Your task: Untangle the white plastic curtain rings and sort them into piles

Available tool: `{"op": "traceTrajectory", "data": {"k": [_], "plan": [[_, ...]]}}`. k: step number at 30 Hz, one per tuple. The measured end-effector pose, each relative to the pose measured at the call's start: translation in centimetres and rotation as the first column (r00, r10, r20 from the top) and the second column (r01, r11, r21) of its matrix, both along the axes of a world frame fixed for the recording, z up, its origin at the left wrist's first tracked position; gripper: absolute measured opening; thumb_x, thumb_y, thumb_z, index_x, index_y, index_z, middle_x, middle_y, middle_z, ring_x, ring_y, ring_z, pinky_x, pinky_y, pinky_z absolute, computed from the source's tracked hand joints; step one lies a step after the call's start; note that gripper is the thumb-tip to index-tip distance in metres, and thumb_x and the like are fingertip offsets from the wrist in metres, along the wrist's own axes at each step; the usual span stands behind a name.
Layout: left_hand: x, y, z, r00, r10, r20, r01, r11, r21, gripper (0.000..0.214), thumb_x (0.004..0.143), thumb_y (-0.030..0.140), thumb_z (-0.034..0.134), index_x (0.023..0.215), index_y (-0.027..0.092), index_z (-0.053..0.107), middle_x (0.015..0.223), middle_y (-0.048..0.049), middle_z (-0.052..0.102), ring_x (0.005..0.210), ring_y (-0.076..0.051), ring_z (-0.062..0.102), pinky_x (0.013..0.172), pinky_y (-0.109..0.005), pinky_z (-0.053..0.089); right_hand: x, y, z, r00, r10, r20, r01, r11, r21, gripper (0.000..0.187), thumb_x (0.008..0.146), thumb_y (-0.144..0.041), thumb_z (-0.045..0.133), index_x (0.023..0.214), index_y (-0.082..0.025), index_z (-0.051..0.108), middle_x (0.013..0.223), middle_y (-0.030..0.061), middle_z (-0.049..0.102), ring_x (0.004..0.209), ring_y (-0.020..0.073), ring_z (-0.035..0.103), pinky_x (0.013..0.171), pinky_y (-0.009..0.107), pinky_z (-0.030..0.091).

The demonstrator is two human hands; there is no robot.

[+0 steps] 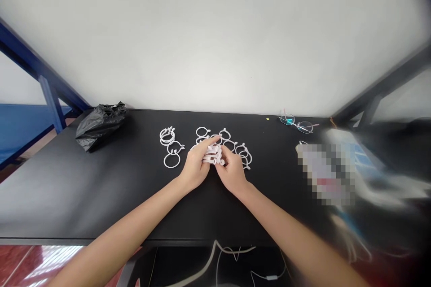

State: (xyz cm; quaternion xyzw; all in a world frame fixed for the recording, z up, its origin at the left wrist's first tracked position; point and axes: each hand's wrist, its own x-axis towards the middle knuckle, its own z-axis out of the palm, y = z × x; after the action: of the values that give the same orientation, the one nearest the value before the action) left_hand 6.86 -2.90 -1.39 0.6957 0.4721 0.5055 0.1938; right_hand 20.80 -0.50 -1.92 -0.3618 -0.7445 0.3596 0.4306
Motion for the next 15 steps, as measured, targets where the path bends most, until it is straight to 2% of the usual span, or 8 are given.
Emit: {"op": "traceTrajectory", "data": {"k": [3,6,9,12,15], "plan": [[-0.5,0.0,0.1,0.999,-0.047,0.001,0.047,0.998,0.030,0.066,0.075,-0.002,0.039,0.137,0.020,0.051,0.131,-0.0102,0.062,0.114,-0.020,0.062,0.098,-0.039,0.050,0.2,-0.5,0.5,0.995,0.066,-0.068,-0.069,0.997,-0.035,0.023,0.079,-0.015,0.058,0.101,-0.020,0.058,0.087,0.0026,0.067,0.074,0.0165,0.066,0.070,0.031,0.055],[-1.0,0.1,0.5,0.994,-0.094,0.057,0.094,0.996,0.008,0.062,0.078,0.001,0.041,0.135,0.021,0.052,0.135,-0.0102,0.059,0.123,-0.022,0.057,0.104,-0.043,0.046,0.9,-0.6,1.2,0.984,0.129,-0.125,-0.148,0.976,-0.159,0.038,0.076,-0.020,0.069,0.111,-0.021,0.057,0.100,0.0057,0.066,0.077,0.0164,0.066,0.065,0.030,0.059],[-1.4,0.3,0.9,0.976,-0.166,0.139,0.172,0.984,-0.036,0.049,0.083,0.005,0.043,0.127,0.021,0.058,0.138,-0.0111,0.057,0.129,-0.025,0.053,0.107,-0.047,0.044,1.9,0.0,1.9,0.943,0.257,-0.210,-0.316,0.890,-0.329,0.047,0.071,-0.025,0.077,0.115,-0.023,0.058,0.101,0.0045,0.064,0.079,0.0152,0.065,0.063,0.028,0.060],[-1.8,0.4,1.3,0.951,-0.237,0.198,0.260,0.960,-0.101,0.037,0.089,0.014,0.047,0.123,0.022,0.061,0.142,-0.0116,0.054,0.133,-0.027,0.049,0.108,-0.049,0.043,2.6,0.8,2.6,0.920,0.211,-0.332,-0.342,0.846,-0.409,0.027,0.082,-0.029,0.064,0.107,-0.021,0.063,0.103,0.0062,0.062,0.075,0.0128,0.061,0.056,0.026,0.060],[-2.1,0.3,1.8,0.920,-0.300,0.251,0.350,0.918,-0.188,0.038,0.093,0.017,0.046,0.128,0.024,0.059,0.145,-0.0100,0.052,0.137,-0.027,0.045,0.111,-0.049,0.040,2.7,1.2,3.1,0.921,0.181,-0.345,-0.323,0.851,-0.414,0.028,0.079,-0.022,0.064,0.107,-0.020,0.065,0.110,0.0076,0.062,0.074,0.0121,0.060,0.050,0.024,0.058]]}}
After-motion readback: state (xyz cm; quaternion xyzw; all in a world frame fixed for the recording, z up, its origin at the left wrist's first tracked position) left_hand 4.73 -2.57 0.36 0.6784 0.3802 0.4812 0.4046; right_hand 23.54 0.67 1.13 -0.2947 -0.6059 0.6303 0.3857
